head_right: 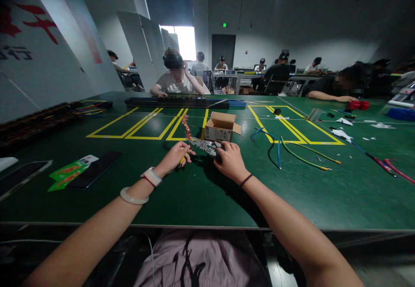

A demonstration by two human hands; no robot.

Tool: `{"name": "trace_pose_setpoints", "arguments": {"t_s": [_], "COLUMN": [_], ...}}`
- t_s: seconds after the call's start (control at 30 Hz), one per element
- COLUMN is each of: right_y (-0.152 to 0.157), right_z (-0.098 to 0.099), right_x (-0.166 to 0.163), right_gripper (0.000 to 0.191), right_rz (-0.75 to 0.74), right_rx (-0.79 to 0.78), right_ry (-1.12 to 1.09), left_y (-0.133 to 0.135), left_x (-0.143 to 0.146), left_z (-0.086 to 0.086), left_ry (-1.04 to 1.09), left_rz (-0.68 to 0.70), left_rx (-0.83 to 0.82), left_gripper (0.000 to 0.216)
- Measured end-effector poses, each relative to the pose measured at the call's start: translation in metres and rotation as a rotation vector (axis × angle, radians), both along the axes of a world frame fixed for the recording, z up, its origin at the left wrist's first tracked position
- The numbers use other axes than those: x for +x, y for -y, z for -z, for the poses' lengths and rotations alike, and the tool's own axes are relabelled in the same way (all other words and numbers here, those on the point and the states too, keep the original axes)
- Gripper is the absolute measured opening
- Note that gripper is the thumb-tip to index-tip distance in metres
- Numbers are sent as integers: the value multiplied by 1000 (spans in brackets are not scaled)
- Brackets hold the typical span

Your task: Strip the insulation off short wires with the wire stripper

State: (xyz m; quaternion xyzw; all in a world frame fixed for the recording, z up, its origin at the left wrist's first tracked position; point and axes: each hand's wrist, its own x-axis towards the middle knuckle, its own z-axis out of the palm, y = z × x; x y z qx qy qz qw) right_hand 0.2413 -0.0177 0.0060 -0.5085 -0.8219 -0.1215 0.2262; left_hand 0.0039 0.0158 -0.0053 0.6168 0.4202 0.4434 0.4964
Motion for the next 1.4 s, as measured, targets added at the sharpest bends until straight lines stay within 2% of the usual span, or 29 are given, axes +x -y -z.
{"name": "trace_pose_setpoints", "arguments": {"t_s": [0.3,0.5,0.67,0.83,0.93,1.2,1.3,1.4], "right_y": [2,5,4,1,-2,-6,-7,-8], "right_z": [1,2,5,1,-3,-5,-5,-7], "right_x": [-2,-8,-13,-9,-5,0,2,6], "right_gripper": [36,37,33,28,28,27,27,26], "right_rz": [-41,-15,-29,-95,-145,-280,-330,-349], "right_rx": [53,45,-51,-243,-420,-955,-1121,-1222], "right_ry": [-49,-74,-157,-361,-526,-1087,-1196,-1262], "left_y": [-1,2,6,6,4,0,0,-1], "left_x": [2,5,8,8,6,1,-2,-6], "left_z": [5,3,0,-3,-3,-6,-10,-14], "left_ry": [88,178,234,233,214,144,62,-45], "left_rz": [34,-65,-114,-71,-49,20,29,40], "left_rx": [-62,-101,-137,-153,-132,47,126,188], "left_gripper": [18,22,21,12,13,33,34,33]}}
